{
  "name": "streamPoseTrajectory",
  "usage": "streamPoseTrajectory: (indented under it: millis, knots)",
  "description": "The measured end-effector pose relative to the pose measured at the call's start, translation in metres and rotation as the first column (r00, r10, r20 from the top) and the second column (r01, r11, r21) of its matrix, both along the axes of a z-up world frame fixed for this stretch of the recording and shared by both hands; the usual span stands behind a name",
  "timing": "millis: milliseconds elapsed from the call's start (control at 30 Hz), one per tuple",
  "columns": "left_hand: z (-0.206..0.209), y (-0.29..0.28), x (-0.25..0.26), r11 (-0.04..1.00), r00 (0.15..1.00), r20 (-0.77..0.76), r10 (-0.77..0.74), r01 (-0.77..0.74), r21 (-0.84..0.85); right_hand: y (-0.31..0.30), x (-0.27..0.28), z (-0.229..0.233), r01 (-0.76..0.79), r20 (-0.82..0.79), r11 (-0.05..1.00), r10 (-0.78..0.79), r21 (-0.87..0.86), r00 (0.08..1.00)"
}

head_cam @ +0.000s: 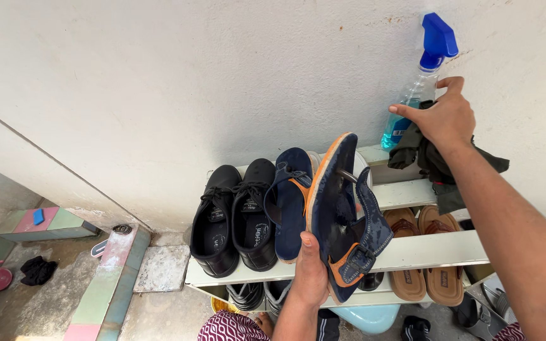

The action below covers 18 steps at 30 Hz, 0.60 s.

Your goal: The person cleans a pair of sandals and a pair of dress shoes by spraying them with a liquid cleaner and wiping them with a cloth before placing them back on a shoe rack.

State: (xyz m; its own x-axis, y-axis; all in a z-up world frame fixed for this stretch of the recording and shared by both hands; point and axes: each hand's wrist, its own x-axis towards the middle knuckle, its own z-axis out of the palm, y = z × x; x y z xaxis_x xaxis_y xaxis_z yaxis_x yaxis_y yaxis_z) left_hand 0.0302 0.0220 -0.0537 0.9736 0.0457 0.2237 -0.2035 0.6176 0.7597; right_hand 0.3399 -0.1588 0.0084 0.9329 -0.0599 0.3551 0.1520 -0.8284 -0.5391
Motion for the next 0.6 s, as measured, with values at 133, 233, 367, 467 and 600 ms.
streamPoseTrajectory:
  millis: [133,233,367,467,600]
  knots:
    - [-0.005,0.002,0.003,0.997,0.999,-0.042,-0.001,-0.002,-0.076,-0.020,-0.001,-0.003,-0.072,0.057,0.997,0.072,0.003,0.996]
    - [-0.007,0.000,0.002,0.997,0.998,-0.069,0.006,-0.011,-0.071,-0.026,-0.005,-0.009,-0.091,0.011,0.996,0.091,-0.016,0.996]
    - [-0.007,0.000,0.001,0.998,0.993,-0.115,0.030,-0.036,-0.054,-0.033,-0.007,-0.007,-0.097,0.042,0.995,0.095,0.028,0.995]
    - [-0.011,0.002,0.001,0.998,0.997,-0.082,-0.012,0.007,-0.064,-0.042,-0.008,-0.011,-0.107,0.004,0.994,0.107,0.036,0.994]
    - [-0.012,0.000,0.002,0.999,0.996,-0.084,0.003,-0.007,-0.042,-0.042,0.011,-0.027,-0.104,-0.105,0.994,0.099,-0.040,0.990]
